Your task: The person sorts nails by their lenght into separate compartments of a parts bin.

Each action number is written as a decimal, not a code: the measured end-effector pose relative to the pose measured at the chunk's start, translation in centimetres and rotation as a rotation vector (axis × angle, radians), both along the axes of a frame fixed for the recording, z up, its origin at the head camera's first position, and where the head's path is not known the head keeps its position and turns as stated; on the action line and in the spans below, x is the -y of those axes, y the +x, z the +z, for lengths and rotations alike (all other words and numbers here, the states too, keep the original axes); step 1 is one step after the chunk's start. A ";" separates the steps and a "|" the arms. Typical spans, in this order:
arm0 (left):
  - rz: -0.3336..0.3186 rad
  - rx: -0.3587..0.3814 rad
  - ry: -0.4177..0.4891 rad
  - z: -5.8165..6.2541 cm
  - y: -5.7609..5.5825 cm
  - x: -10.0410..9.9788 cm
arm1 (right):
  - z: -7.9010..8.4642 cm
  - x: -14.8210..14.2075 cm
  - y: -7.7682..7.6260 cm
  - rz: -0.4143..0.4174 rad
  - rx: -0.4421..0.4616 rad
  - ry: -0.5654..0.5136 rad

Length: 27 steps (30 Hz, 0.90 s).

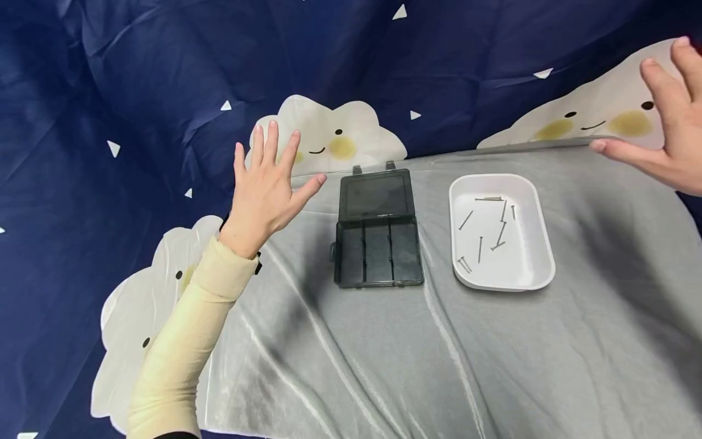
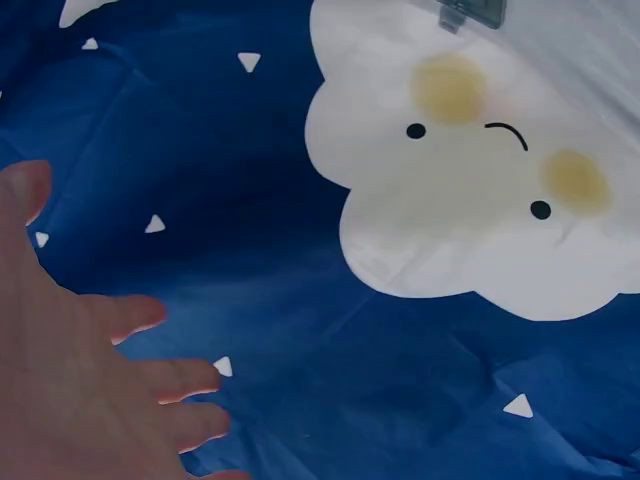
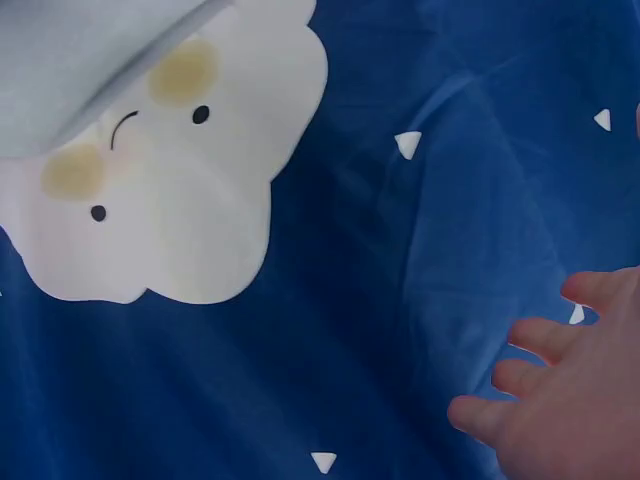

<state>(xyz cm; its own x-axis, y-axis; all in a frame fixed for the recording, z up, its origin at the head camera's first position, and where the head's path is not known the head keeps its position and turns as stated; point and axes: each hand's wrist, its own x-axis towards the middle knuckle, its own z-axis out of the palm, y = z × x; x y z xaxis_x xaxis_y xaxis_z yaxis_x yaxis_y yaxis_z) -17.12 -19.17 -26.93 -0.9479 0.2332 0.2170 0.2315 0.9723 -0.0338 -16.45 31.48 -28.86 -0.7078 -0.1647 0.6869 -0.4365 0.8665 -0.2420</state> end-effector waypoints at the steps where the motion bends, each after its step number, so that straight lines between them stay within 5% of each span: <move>1: -0.005 -0.009 0.001 0.1 0.1 -0.1 | 0.0 0.1 0.0 0.014 -0.030 -0.019; 7: -0.039 -0.097 0.016 0.5 0.9 -0.3 | -0.3 1.1 0.3 0.087 -0.199 -0.106; 17: -0.085 -0.199 0.230 0.1 1.7 -0.4 | 0.6 2.7 2.2 0.122 -0.116 -0.142; 22: -0.101 -0.270 0.338 -0.8 1.8 -0.4 | 0.4 3.1 2.7 0.099 -0.101 -0.180; 27: -0.086 -0.256 0.431 -2.2 1.9 -0.3 | 0.0 4.7 3.5 0.048 -0.110 -0.284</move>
<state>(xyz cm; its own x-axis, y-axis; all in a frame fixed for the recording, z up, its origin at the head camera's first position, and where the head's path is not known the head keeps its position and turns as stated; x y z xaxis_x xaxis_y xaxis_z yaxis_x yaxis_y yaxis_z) -15.23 -18.84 -29.16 -0.8331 0.1457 0.5335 0.3478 0.8880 0.3007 -12.94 26.74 -28.83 -0.6227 0.0136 0.7824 -0.5124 0.7486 -0.4208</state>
